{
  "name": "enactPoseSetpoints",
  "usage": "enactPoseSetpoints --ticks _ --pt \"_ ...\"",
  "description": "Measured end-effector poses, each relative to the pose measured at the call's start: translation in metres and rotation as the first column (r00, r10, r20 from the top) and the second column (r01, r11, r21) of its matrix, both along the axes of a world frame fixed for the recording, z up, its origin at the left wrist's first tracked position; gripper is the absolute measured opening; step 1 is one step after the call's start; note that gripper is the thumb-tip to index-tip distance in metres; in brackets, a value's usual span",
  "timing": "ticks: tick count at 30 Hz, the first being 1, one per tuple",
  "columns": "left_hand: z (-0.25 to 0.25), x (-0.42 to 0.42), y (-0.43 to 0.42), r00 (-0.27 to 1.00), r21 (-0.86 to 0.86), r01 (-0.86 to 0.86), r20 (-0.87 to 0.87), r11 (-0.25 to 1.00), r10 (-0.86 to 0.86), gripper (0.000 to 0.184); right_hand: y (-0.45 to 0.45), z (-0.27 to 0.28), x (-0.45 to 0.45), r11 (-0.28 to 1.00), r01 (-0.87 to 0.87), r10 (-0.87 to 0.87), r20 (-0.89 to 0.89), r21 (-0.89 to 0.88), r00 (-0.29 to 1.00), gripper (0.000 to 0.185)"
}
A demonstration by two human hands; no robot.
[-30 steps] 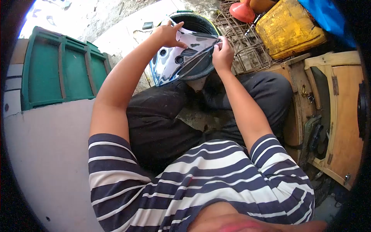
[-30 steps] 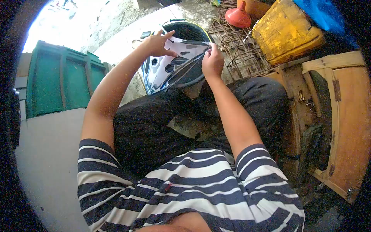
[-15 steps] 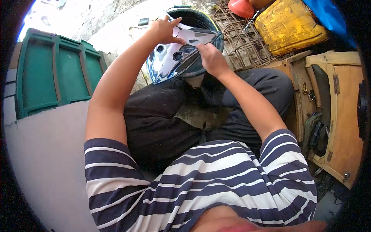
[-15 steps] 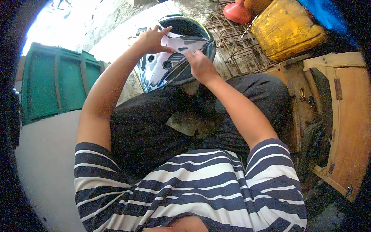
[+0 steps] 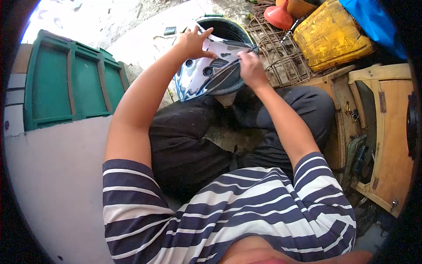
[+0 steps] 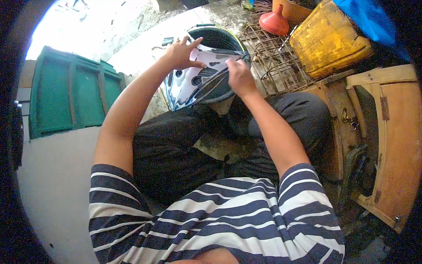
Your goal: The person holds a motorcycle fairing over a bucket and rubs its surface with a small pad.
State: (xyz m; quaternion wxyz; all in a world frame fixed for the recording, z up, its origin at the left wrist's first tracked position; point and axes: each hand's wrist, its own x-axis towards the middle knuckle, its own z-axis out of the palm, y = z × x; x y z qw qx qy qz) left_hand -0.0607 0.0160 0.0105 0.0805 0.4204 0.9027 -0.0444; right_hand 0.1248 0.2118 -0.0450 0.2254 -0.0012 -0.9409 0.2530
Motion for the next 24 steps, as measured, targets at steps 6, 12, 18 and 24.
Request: enactPoseSetpoints --ticks 6,12,18,24 --pt "-0.012 -0.002 -0.004 0.998 0.063 0.033 -0.057 0.997 -0.029 0.12 -0.008 0.002 0.006 0.994 -0.104 0.103 0.058 0.02 0.993 0.015" --pt "-0.015 -0.008 -0.001 0.997 0.024 0.036 -0.065 0.999 -0.034 0.116 -0.032 0.0 0.01 0.967 -0.24 0.248 -0.097 0.088 0.964 0.021" --pt "-0.029 -0.004 -0.004 0.995 0.087 0.018 -0.094 0.996 -0.009 0.121 0.0 0.001 -0.002 0.998 0.054 -0.054 -0.011 0.034 0.998 0.016" --pt "-0.014 -0.01 0.003 0.999 0.035 0.001 0.045 0.999 -0.002 0.121 -0.004 -0.005 0.001 0.998 -0.028 0.029 -0.022 0.05 0.999 0.016"
